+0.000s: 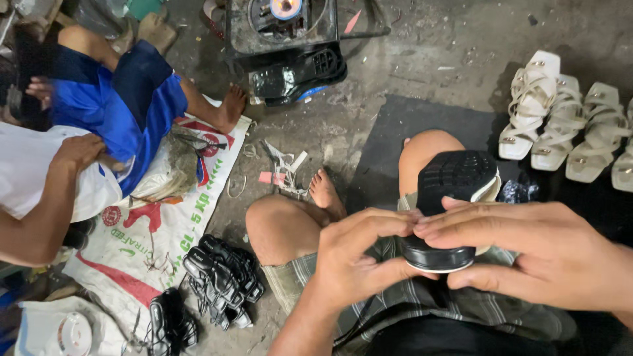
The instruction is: The person attaches black rubber soles to white sandals using a blowtorch and a hammer. They heat the sole and sandal edges, then press and tap them together to bond the parts.
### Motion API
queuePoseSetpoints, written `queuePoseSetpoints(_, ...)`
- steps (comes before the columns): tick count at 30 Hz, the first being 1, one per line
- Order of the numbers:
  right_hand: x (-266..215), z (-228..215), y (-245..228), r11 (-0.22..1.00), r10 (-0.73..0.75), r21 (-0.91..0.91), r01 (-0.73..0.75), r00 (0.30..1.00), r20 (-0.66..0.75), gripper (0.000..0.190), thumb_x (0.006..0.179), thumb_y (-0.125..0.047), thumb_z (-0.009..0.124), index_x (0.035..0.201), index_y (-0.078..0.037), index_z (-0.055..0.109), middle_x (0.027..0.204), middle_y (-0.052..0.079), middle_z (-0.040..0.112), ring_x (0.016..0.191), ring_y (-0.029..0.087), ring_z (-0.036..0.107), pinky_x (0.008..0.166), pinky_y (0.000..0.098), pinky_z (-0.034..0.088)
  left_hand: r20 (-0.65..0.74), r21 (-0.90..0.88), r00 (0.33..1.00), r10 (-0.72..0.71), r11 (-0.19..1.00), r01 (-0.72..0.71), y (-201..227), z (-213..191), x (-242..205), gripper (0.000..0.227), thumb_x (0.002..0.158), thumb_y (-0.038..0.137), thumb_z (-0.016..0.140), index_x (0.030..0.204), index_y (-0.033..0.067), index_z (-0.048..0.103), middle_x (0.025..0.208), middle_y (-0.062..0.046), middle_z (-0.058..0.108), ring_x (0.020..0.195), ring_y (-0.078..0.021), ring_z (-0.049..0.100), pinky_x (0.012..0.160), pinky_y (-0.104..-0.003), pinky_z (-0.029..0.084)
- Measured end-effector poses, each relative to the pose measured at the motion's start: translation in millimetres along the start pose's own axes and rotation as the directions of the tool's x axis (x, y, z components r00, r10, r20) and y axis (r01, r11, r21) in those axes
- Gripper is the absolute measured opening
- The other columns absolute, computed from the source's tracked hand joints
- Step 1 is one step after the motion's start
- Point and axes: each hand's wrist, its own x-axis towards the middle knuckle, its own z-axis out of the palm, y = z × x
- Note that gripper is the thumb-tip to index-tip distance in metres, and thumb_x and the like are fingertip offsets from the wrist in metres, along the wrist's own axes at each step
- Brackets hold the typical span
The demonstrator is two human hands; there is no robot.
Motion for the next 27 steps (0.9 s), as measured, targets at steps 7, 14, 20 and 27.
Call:
queuePoseSetpoints(7, 3, 9, 24, 0.991, -0.054, 0.128, 0.051, 0.998, 0.024, 0.042, 0.080, -0.026, 0.084, 0.118, -0.010, 0.074, 0.120, 0.004, 0.078, 0.118, 0.019, 0.074, 0.107, 0.0422, 0.047, -0.041, 0.011, 0.998, -0.038, 0.999, 0.039, -15, -4, -20, 0.042, 0.083, 0.018, 0.093, 0.113, 0.0019, 0.068, 0.114, -0.014, 0.077, 0.108, -0.0226, 0.079, 0.096, -0.031, 0.066)
queuePoseSetpoints(14, 16, 22, 50, 0.995, -0.003, -0.095, -0.010, 0.991, -0.131, 0.030, 0.080, -0.025, 0.083, 0.105, -0.011, 0.078, 0.110, 0.002, 0.079, 0.109, 0.016, 0.076, 0.108, 0.0417, 0.049, -0.238, 0.188, 0.957, -0.164, 0.959, 0.211, 5, 1, -28, 0.049, 0.086, 0.020, 0.090, 0.121, -0.0001, 0.062, 0.115, -0.015, 0.077, 0.102, -0.0237, 0.081, 0.089, -0.032, 0.067)
queuePoseSetpoints(20, 29, 32, 55, 0.990, -0.055, -0.137, 0.033, 0.986, -0.157, 0.028, 0.080, -0.022, 0.079, 0.104, -0.008, 0.077, 0.108, 0.004, 0.078, 0.107, 0.021, 0.074, 0.105, 0.0394, 0.054, -0.248, 0.364, 0.968, -0.043, 0.922, 0.135, 2, 9, -13, 0.046, 0.088, 0.017, 0.087, 0.122, 0.0010, 0.063, 0.122, -0.017, 0.074, 0.109, -0.0267, 0.077, 0.094, -0.031, 0.064)
queuePoseSetpoints(27, 22, 34, 61, 0.974, 0.216, 0.084, -0.209, 0.974, -0.074, 0.020, 0.080, -0.021, 0.085, 0.096, -0.011, 0.080, 0.100, 0.001, 0.083, 0.095, 0.014, 0.077, 0.078, 0.0275, 0.059, -0.226, 0.333, 0.974, -0.024, 0.938, 0.101, -13, 7, -13, 0.039, 0.089, 0.024, 0.090, 0.115, 0.0062, 0.068, 0.116, -0.011, 0.078, 0.101, -0.0203, 0.081, 0.089, -0.027, 0.066)
